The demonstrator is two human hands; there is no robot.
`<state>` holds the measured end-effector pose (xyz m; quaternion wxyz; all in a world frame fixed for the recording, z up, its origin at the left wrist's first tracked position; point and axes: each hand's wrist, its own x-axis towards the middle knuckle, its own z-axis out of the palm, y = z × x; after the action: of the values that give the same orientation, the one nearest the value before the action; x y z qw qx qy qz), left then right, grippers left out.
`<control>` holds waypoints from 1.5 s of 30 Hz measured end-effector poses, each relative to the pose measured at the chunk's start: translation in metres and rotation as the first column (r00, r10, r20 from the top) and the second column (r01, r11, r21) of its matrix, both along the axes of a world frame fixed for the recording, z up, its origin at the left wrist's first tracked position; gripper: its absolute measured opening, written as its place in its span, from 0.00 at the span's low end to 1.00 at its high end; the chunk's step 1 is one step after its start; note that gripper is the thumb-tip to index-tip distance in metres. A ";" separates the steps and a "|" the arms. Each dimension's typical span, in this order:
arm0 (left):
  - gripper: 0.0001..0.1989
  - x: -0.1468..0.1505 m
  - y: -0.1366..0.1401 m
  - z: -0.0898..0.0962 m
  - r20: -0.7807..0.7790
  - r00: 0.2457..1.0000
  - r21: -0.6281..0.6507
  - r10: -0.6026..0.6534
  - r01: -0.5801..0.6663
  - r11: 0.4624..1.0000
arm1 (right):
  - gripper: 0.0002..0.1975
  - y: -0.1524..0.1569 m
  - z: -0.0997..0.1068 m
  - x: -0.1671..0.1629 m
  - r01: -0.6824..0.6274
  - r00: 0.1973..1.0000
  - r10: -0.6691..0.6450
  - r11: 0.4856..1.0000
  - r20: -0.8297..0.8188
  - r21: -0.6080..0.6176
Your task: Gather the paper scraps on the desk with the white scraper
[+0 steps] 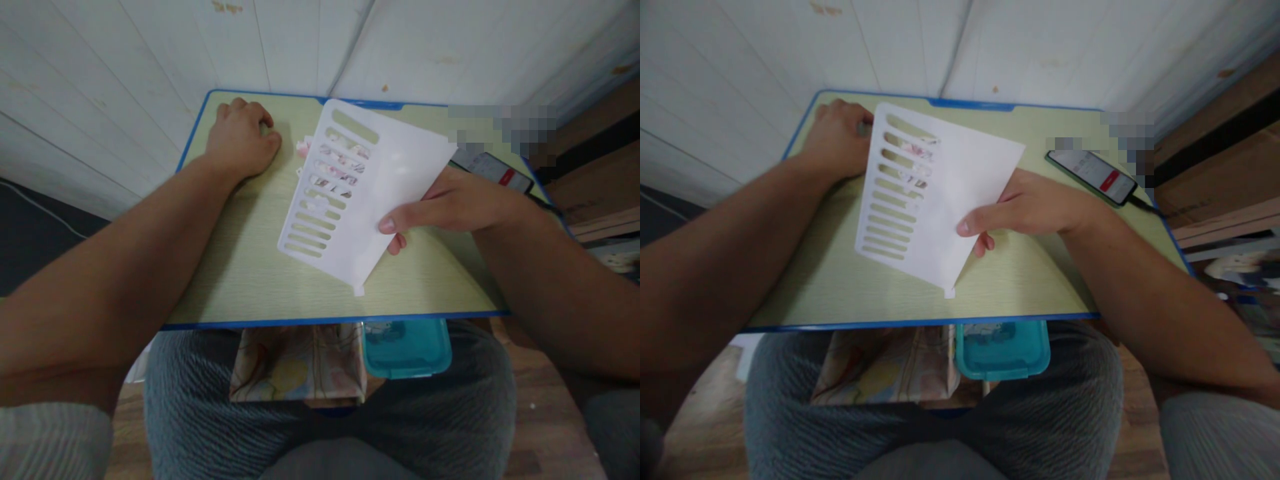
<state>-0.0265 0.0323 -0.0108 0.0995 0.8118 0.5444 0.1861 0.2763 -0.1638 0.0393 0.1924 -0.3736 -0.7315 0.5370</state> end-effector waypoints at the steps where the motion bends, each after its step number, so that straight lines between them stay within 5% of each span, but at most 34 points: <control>1: 0.21 0.001 -0.001 0.000 -0.007 1.000 0.016 0.016 -0.015 1.000 | 0.12 0.001 0.000 0.001 -0.019 1.000 0.019 1.000 0.003 -0.007; 8: 0.21 0.003 -0.004 0.002 -0.060 0.997 0.041 0.047 -0.044 0.998 | 0.16 0.001 0.008 0.003 -0.188 0.980 0.196 0.966 0.026 -0.175; 16: 0.24 0.002 0.000 0.001 -0.069 0.997 0.045 0.045 -0.041 0.998 | 0.16 0.001 0.009 0.003 -0.216 0.976 0.216 0.938 -0.031 -0.273; 22: 0.25 -0.002 0.005 -0.003 -0.050 0.999 0.063 0.021 -0.018 0.998 | 0.15 0.001 0.012 0.004 -0.278 0.958 0.287 0.927 -0.003 -0.253; 27: 0.25 -0.001 0.001 -0.002 -0.051 0.998 0.067 0.029 -0.026 0.997 | 0.17 0.006 0.003 0.008 -0.217 0.976 0.214 0.956 -0.035 -0.196; 45: 0.23 -0.001 0.002 -0.005 -0.057 0.998 0.112 0.029 -0.022 0.993 | 0.18 0.004 0.005 0.002 -0.288 0.957 0.282 0.914 -0.061 -0.285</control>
<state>-0.0275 0.0339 -0.0162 0.0354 0.8142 0.5462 0.1935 0.2779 -0.1603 0.0448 0.0616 -0.2823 -0.6892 0.6645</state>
